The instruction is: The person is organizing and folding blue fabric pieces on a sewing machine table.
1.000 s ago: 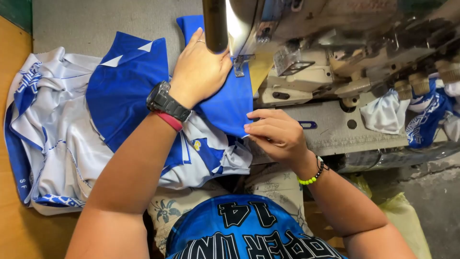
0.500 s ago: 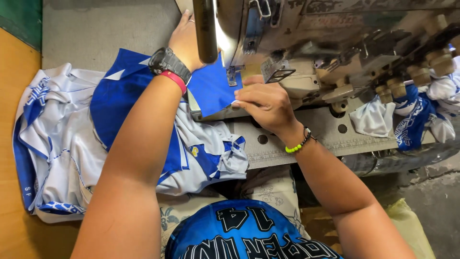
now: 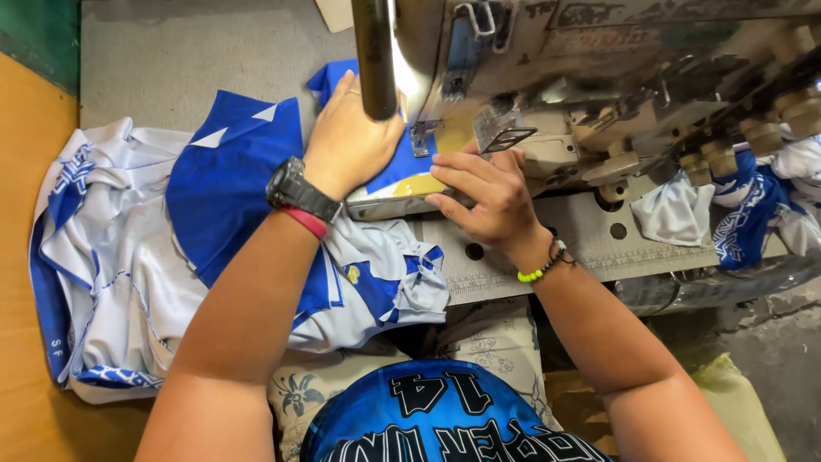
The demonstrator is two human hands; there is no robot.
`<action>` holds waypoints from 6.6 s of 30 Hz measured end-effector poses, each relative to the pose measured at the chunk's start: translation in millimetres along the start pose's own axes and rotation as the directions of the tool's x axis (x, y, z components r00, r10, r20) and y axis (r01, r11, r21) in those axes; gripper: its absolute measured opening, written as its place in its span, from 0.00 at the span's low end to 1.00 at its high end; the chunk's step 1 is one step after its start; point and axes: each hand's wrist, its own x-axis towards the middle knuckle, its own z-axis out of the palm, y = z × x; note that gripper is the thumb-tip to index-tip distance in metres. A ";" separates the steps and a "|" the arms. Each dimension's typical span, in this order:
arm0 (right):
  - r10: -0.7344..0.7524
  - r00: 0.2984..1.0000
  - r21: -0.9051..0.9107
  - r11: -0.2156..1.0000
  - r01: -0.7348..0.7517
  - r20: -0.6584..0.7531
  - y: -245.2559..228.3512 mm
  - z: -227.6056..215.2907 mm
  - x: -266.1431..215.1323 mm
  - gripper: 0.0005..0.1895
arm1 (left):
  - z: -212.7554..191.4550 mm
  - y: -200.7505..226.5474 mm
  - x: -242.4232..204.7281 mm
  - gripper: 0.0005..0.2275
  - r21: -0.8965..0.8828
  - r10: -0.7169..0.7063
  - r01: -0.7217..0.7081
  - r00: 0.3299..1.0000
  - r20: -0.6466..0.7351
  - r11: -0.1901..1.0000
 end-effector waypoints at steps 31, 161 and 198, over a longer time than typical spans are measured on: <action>0.323 0.907 0.570 0.705 -0.422 0.272 -136.4 -15.8 -29.7 0.04 | 28.6 -78.5 -221.5 0.12 0.528 0.022 0.135 0.960 -0.281 0.838; -0.027 0.998 -0.202 0.979 0.014 -0.061 -36.2 -8.1 -9.5 0.14 | 38.2 9.6 -54.1 0.04 0.018 0.275 -0.279 0.932 -0.238 0.960; -0.024 0.995 -0.282 0.958 0.051 0.097 -25.3 -7.5 1.9 0.19 | 42.9 30.4 -89.6 0.10 0.447 0.386 -0.243 0.884 -0.263 0.861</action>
